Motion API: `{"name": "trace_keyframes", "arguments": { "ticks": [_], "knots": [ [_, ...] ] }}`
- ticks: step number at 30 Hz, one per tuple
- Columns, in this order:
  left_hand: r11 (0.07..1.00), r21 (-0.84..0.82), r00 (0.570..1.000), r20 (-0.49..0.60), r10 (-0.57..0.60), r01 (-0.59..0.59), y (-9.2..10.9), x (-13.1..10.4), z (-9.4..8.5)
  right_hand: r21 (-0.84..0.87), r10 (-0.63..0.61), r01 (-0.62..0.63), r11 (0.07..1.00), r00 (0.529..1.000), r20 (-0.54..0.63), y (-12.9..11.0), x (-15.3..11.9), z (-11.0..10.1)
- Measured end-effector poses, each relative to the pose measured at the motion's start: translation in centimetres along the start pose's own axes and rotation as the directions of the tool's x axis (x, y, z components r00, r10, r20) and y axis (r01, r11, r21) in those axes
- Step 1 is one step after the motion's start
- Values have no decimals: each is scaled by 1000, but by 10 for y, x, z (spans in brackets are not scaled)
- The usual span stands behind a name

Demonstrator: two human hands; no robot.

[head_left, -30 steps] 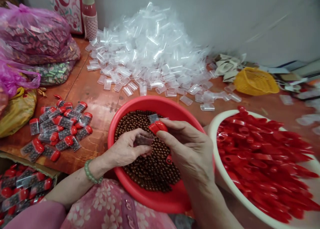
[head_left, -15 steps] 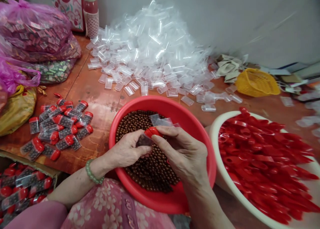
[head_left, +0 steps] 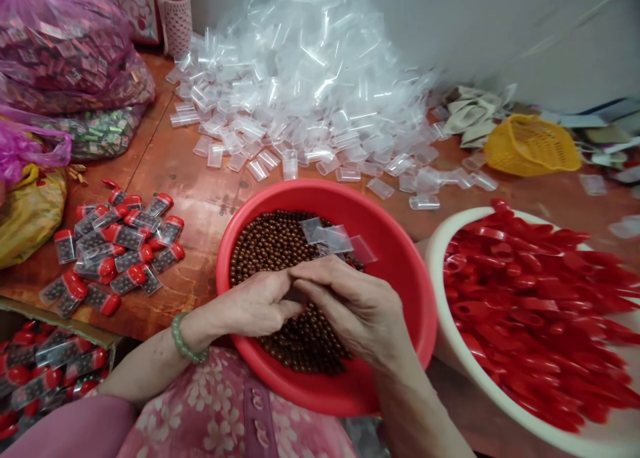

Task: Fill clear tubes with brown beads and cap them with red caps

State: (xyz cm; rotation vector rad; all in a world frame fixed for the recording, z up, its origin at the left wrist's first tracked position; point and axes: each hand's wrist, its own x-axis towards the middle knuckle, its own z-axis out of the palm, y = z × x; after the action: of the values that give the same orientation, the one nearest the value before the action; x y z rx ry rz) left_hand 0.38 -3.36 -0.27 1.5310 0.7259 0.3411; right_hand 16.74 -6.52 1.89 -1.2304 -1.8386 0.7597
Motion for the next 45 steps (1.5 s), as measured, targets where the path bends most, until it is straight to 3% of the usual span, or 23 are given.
{"name": "trace_keyframes", "arguments": {
  "ticks": [4,6,17,23,26,29,34,39,45],
  "knots": [
    [993,-120,999,-29,-14,10,-3,2,-1,112,201,-179,977,954,-221,5,-7,12],
    [987,-159,999,-25,-20,16,-5,3,0,124,212,-186,975,944,-251,6,-10,13],
    [993,-101,998,-18,54,-56,-9,3,1,-11,69,-69,998,996,-55,2,-5,-4],
    [957,-289,999,32,-26,35,-8,3,3,-113,-10,-2,994,994,-109,5,-11,5],
    [909,-417,999,33,20,-4,-7,4,2,-273,-100,89,958,995,-27,6,-13,8],
    [877,-479,1000,16,-24,28,-6,4,0,-403,-144,156,902,988,59,6,-13,11],
    [777,-625,997,48,-56,73,-5,5,0,-607,-279,248,755,959,46,9,-8,17],
    [738,-667,995,78,-68,103,-6,6,1,-628,-359,305,715,932,45,11,-4,21],
    [721,-687,995,60,-73,95,-4,5,1,-606,-316,294,739,946,73,9,-4,19]
  ]
}}
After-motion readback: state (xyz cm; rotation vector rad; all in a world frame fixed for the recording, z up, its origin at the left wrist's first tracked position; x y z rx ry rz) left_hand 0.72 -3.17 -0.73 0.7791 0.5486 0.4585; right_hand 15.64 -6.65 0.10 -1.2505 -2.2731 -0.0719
